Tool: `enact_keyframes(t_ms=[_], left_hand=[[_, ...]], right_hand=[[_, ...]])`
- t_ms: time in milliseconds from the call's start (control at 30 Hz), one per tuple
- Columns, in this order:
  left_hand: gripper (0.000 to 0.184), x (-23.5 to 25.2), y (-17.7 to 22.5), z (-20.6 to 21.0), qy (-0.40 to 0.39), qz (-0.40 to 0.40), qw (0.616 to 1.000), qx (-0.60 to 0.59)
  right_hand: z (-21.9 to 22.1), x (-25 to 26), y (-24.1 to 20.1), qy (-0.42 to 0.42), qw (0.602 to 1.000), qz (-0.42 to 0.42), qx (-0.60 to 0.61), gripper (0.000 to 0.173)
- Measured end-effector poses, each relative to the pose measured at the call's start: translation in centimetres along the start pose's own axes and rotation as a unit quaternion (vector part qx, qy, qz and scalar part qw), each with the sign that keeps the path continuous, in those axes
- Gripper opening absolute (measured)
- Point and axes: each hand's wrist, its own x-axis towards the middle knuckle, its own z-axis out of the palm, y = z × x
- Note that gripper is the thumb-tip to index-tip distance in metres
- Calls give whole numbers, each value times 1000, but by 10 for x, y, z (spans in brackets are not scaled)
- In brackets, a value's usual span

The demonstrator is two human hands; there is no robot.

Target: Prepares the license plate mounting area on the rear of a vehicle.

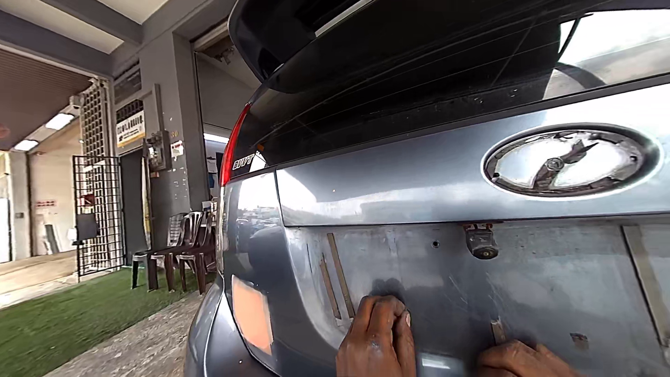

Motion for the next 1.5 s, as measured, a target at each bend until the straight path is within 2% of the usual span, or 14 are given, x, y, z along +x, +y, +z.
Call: enact_keyframes(t_ms=[200,300,400,500,800,900,967,1100,1200,1333,1400,1467,1500], left_hand=[[9,4,-5,13,34,70,990,115],[10,0,-6,15,61,79,991,84],[24,-6,-3,6,69,69,995,35],[16,-7,-4,6,85,99,991,36],[18,5,-12,-4,-33,141,987,72],[19,7,-12,-1,-36,149,980,126],[23,3,-12,1,-9,159,976,151],[22,-5,-8,-1,46,138,983,108],[17,-2,-1,-4,28,138,984,109],[21,3,9,-7,-22,122,969,212],[22,4,9,-1,-12,126,959,253],[18,6,7,4,0,131,954,268],[17,8,7,6,0,126,956,267]], right_hand=[[13,-2,1,40,993,-27,-110,24],[13,-5,3,60,991,-29,-112,22],[12,-5,4,64,992,-31,-105,23],[13,-5,3,59,991,-32,-113,23],[22,-6,3,81,987,-29,-139,25],[25,-4,5,99,983,-39,-151,26],[28,-4,7,113,979,-53,-160,25],[28,-5,7,115,979,-65,-154,26],[26,-3,6,98,983,-52,-144,27],[27,-3,7,91,986,-49,-127,27],[24,-4,5,116,991,-27,-65,25],[6,-7,3,193,981,36,7,20],[-11,-5,6,244,966,79,-4,19]])
